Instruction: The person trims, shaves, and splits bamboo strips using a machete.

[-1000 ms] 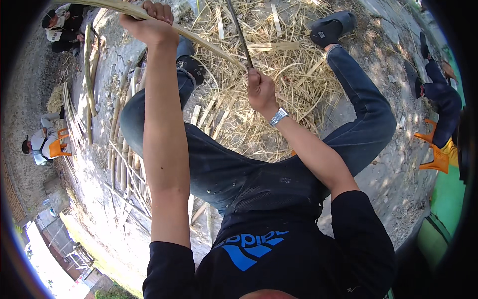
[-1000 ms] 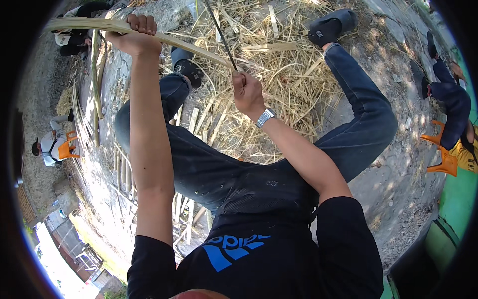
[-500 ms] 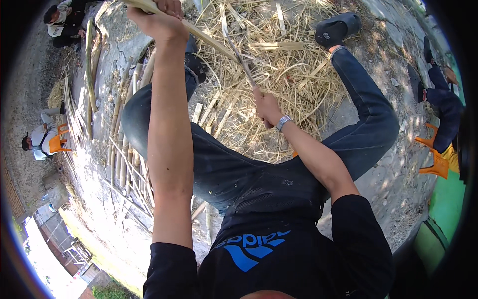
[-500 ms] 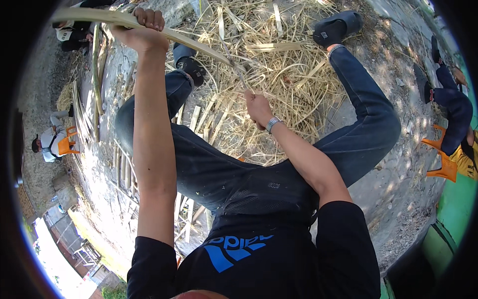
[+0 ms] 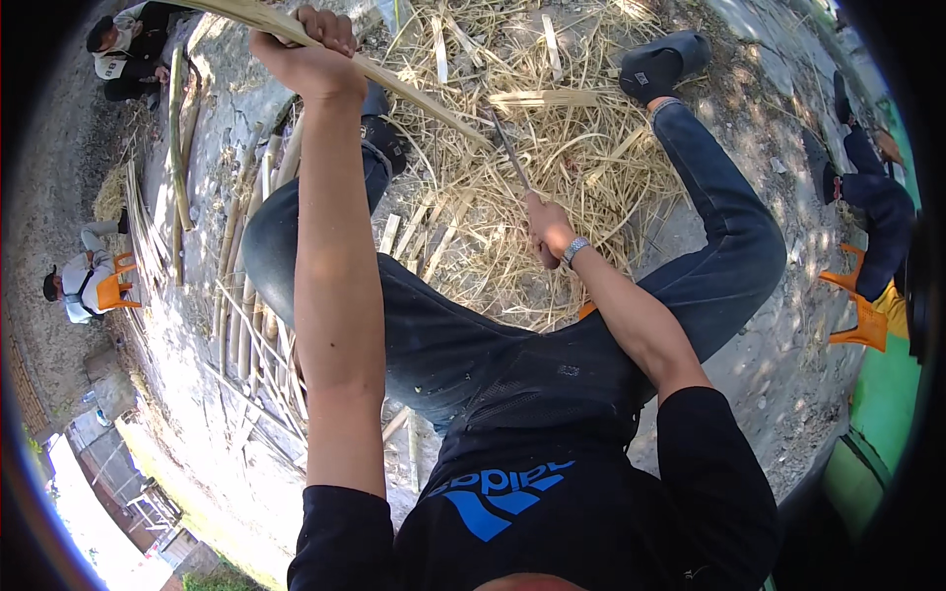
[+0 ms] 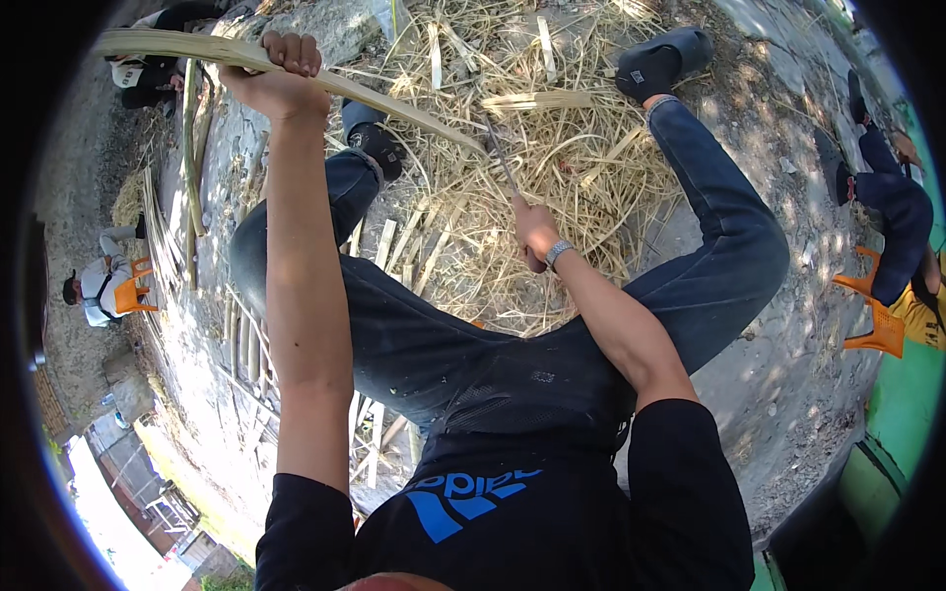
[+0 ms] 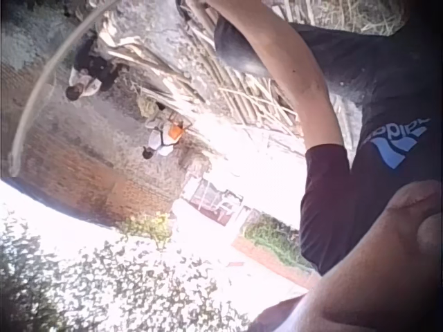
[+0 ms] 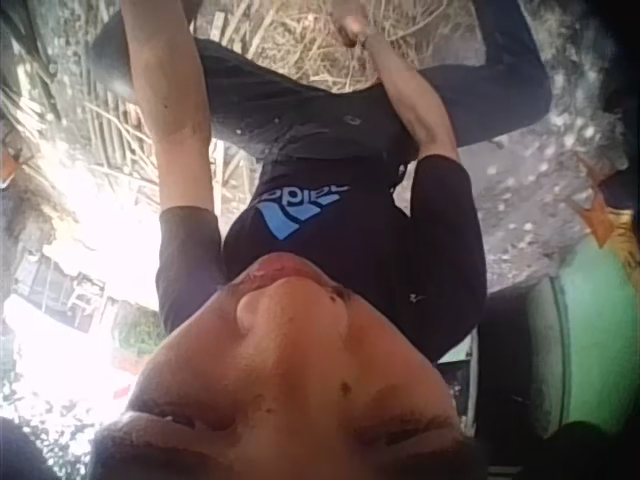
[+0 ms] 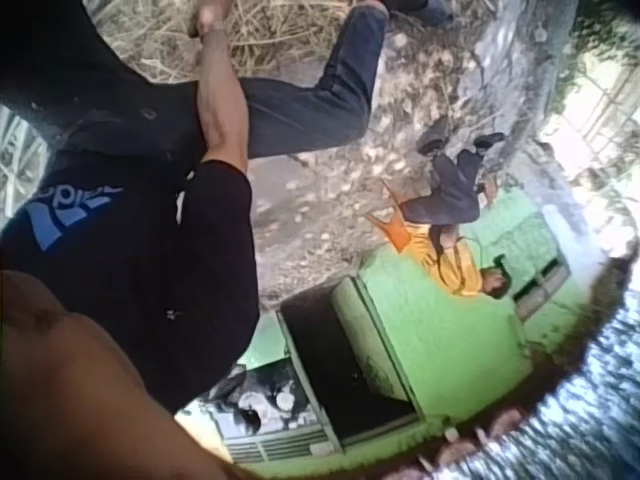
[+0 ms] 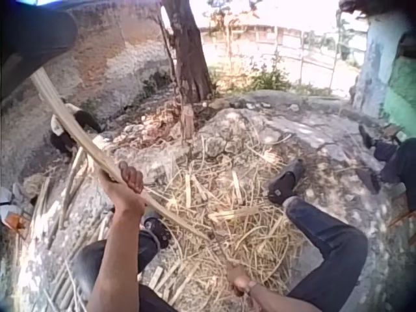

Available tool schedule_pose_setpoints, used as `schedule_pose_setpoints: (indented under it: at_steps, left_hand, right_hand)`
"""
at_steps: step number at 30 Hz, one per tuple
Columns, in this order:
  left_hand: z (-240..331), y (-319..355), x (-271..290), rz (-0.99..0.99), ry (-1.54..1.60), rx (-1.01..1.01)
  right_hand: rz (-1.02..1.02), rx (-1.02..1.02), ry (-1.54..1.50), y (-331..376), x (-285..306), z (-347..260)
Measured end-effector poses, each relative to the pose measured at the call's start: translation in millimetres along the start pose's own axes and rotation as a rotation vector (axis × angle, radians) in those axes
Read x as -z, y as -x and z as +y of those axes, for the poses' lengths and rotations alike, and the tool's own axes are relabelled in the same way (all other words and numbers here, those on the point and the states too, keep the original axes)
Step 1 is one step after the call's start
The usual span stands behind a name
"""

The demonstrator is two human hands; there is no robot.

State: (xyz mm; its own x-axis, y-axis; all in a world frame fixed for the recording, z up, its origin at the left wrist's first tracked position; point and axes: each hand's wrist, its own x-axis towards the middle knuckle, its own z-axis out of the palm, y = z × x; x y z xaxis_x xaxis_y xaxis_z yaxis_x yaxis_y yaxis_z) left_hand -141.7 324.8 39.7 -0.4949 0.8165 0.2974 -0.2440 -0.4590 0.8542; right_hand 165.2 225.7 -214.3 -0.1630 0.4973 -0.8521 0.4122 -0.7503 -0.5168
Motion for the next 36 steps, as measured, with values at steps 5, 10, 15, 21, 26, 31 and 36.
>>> schedule_pose_setpoints:
  at_steps: [5, 10, 15, 21, 26, 31, 36]
  left_hand:
    - [15, 6, -12, 0.081, 0.083, 0.006]
    - [13, 3, -16, 0.222, 0.175, -0.007]
    - [11, 9, -5, 0.106, 0.034, -0.023]
    - [19, 11, -1, 0.118, 0.042, -0.032]
    - [16, 12, -29, 0.049, 0.051, -0.028]
    - [10, 7, -7, 0.188, 0.021, 0.014]
    - [23, -8, 8, 0.138, -0.111, -0.044]
  right_hand:
    - [0.101, 0.603, 0.134, 34, 1, -71]
    - [0.090, 1.107, -0.257, 31, -37, -51]
    - [-0.059, 0.343, 0.044, 11, -12, -5]
    - [0.170, 0.845, 0.012, 42, -27, -43]
    - [0.245, 0.970, 0.151, 19, -15, -8]
    - [0.004, 0.523, 0.080, 32, -22, -35]
    - [-0.065, 1.057, -0.263, 105, -43, -103]
